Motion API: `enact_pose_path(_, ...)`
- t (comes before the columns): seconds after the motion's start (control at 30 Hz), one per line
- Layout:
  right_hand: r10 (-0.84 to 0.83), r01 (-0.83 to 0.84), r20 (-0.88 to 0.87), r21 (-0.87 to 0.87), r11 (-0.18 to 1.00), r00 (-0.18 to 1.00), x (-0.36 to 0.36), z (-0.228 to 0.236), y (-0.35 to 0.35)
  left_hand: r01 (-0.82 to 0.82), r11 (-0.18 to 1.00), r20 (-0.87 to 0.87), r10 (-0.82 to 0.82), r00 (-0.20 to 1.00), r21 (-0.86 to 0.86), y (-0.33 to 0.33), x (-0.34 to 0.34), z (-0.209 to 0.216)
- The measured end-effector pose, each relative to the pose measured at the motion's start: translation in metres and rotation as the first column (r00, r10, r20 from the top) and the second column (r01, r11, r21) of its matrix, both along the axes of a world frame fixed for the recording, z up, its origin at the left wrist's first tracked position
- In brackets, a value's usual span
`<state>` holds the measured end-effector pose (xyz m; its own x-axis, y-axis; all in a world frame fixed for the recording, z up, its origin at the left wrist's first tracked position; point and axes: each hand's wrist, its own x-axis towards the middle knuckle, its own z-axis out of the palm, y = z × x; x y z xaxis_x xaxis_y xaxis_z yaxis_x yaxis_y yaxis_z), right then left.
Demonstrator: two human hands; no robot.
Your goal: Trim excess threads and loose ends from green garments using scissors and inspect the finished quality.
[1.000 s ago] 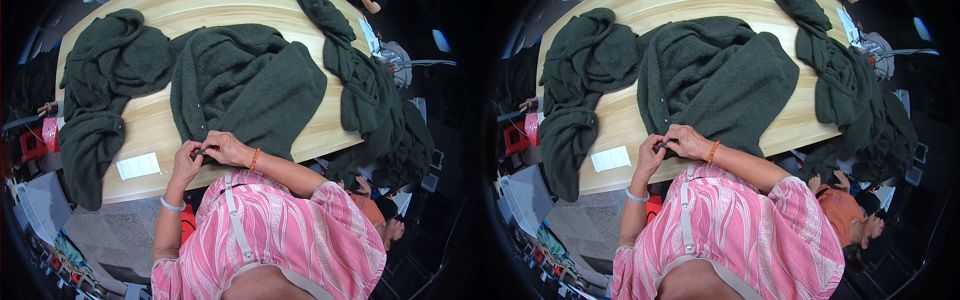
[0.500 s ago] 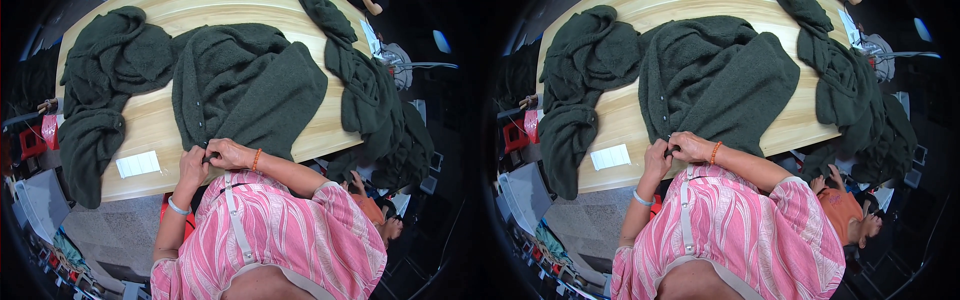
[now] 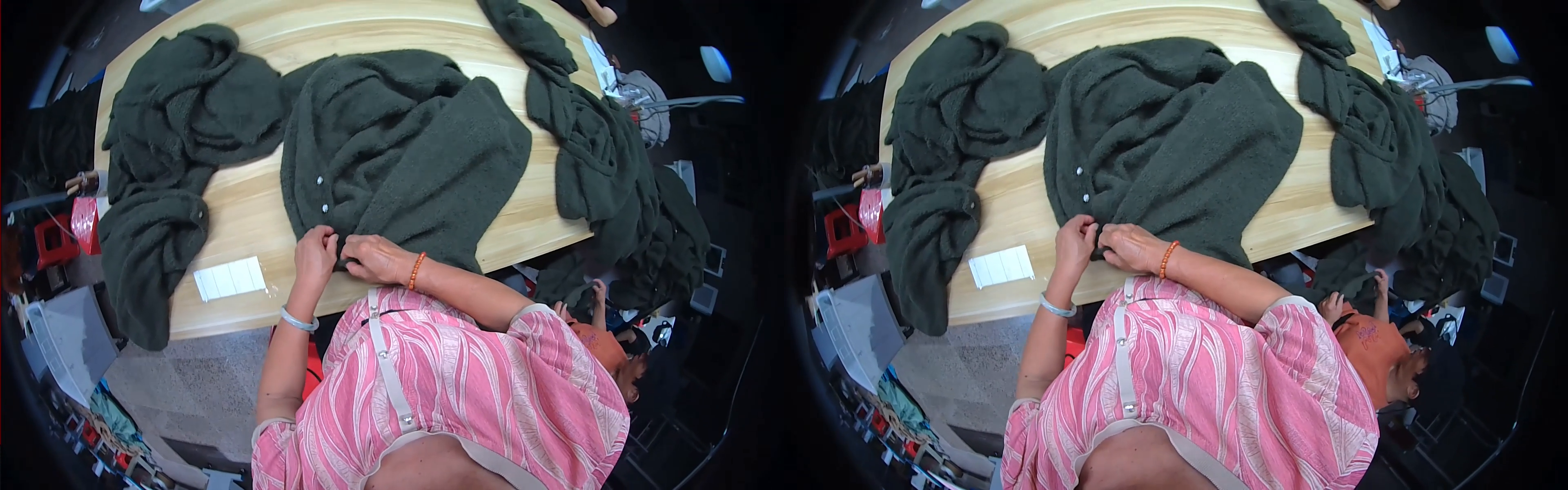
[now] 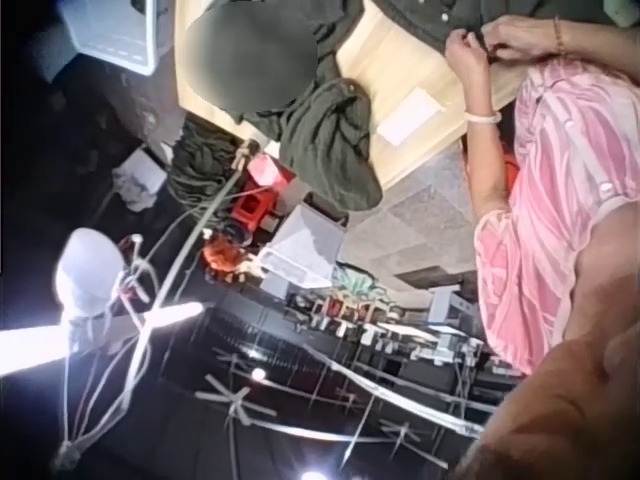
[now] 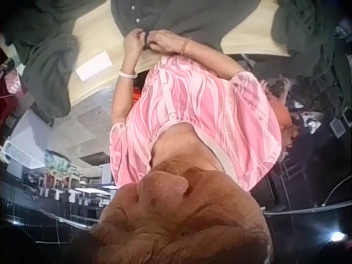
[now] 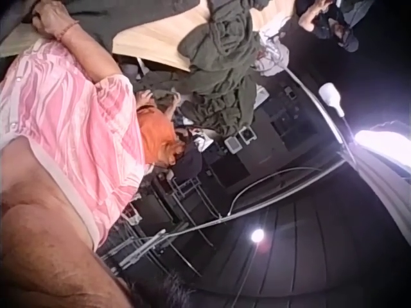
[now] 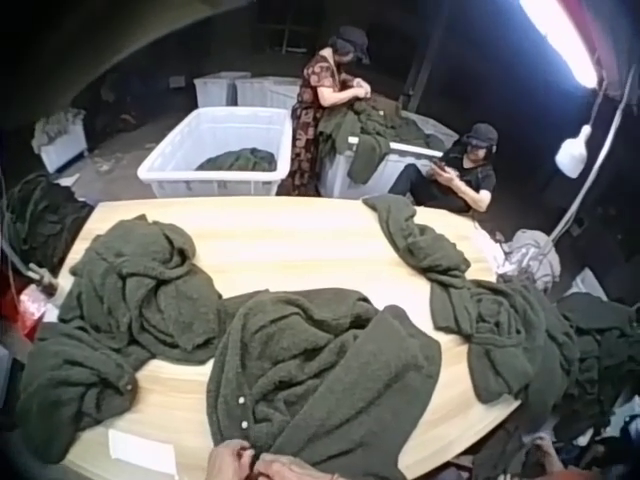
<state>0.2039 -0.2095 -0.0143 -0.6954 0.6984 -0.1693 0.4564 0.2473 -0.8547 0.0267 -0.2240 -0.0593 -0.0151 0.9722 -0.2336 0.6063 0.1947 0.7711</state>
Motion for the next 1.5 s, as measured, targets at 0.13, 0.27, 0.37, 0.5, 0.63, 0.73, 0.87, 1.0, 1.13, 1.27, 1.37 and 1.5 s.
enact_pose_path(0.13, -0.027, 0.029, -0.033, 0.065, 0.997, 0.999, -0.002, -0.004, -0.001, 0.023, 1.000, -0.190, -0.026, 0.981, -0.020, 0.004, 0.010, -0.003)
enact_pose_path(0.27, -0.064, 0.068, -0.039, 0.104, 0.992, 0.997, -0.003, -0.006, -0.004, 0.032, 0.999, -0.263, -0.025, 0.964, 0.025, 0.006, 0.012, -0.003)
enact_pose_path(0.37, -0.084, 0.079, 0.025, 0.139, 0.987, 0.996, -0.005, -0.010, -0.007, 0.106, 0.991, -0.380, -0.128, 0.916, -0.078, 0.010, 0.015, 0.001)
enact_pose_path(0.5, -0.063, 0.053, 0.088, 0.111, 0.992, 0.994, -0.004, -0.013, -0.007, 0.151, 0.987, -0.414, -0.157, 0.896, -0.048, 0.007, 0.014, -0.002)
enact_pose_path(0.63, -0.081, 0.077, 0.041, 0.088, 0.993, 0.996, -0.004, -0.013, -0.010, 0.026, 1.000, -0.292, -0.027, 0.956, -0.007, 0.003, 0.008, -0.008)
enact_pose_path(0.73, -0.065, 0.063, 0.028, 0.076, 0.995, 0.997, -0.005, -0.006, -0.008, -0.044, 0.998, -0.305, 0.029, 0.952, -0.043, 0.005, 0.005, -0.009)
enact_pose_path(0.87, -0.040, 0.036, 0.042, 0.092, 0.995, 0.998, -0.008, -0.007, -0.006, -0.033, 0.997, -0.296, 0.012, 0.955, -0.069, 0.007, 0.001, -0.012)
enact_pose_path(1.0, -0.044, 0.041, 0.022, 0.126, 0.991, 0.999, -0.009, -0.009, -0.007, 0.025, 0.973, -0.110, -0.051, 0.993, -0.231, 0.009, -0.011, -0.009)
enact_pose_path(1.13, -0.072, 0.065, 0.044, 0.139, 0.988, 0.996, -0.012, -0.008, -0.007, -0.025, 0.865, 0.443, 0.281, 0.851, -0.501, 0.007, -0.026, -0.003)
enact_pose_path(1.27, -0.118, 0.109, 0.047, 0.159, 0.981, 0.992, -0.013, 0.002, -0.001, 0.172, 0.799, 0.725, 0.403, 0.558, -0.576, 0.004, -0.039, 0.007)
enact_pose_path(1.37, -0.120, 0.115, 0.023, 0.170, 0.979, 0.992, -0.015, 0.005, -0.001, 0.236, 0.784, 0.781, 0.436, 0.447, -0.574, -0.001, -0.044, 0.006)
enact_pose_path(1.5, -0.154, 0.156, -0.026, 0.149, 0.976, 0.988, -0.018, 0.004, -0.002, 0.274, 0.742, 0.782, 0.513, 0.353, -0.611, -0.004, -0.041, 0.011)
